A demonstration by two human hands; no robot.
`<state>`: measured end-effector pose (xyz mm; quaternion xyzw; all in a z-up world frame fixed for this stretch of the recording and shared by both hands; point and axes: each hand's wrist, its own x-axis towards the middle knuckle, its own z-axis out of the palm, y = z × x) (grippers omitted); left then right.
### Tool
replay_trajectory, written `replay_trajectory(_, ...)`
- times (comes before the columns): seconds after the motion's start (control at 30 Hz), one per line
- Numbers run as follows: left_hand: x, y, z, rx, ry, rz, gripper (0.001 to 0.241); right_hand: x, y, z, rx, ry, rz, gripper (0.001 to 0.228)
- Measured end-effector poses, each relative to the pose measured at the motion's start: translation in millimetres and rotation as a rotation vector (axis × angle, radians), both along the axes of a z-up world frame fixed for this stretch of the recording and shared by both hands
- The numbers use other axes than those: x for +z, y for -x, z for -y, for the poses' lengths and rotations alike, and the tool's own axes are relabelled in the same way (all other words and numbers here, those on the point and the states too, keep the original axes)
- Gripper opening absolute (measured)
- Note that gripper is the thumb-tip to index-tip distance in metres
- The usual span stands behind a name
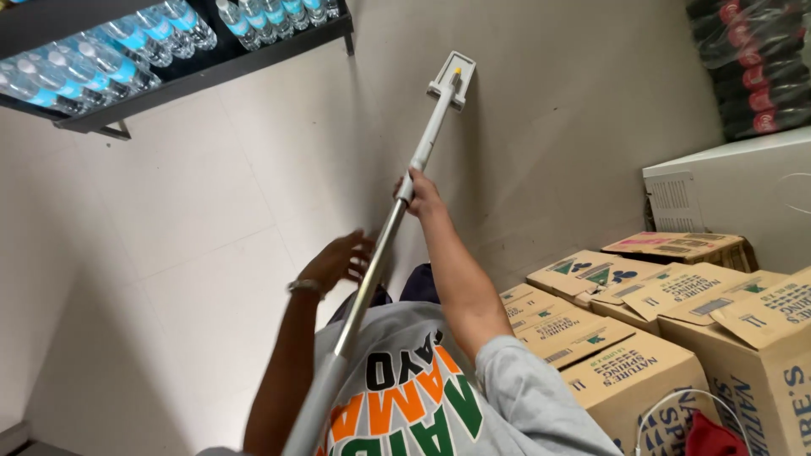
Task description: The person carries a mop into a bathroom, pours water from a green bucket onto the mop head using a scoop, and mops the tiled floor. They then move to a store area with shelves and boxes and continue mopping the floor between aisles.
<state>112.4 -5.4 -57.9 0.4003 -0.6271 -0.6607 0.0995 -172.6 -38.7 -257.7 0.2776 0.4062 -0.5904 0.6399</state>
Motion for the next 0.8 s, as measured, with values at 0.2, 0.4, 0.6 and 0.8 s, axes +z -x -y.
replay_trajectory(0.2,137,29,-36,-0.111,-0.383,0.34,0.066,10,-19,-17,0.05,-0.06,-0.205,0.031)
replay_trajectory(0.4,117,57,-24,0.098,-0.517,0.252,0.08,38,-28,-26,-0.007,-0.068,-0.303,0.027)
replay_trajectory(0.6,102,67,-28,0.063,-0.497,0.204,0.075,65,-29,-28,0.055,-0.014,-0.436,0.038)
replay_trajectory(0.8,68,47,-43,0.302,-0.81,0.004,0.078,96,-55,-36,0.208,-0.167,-0.461,0.062)
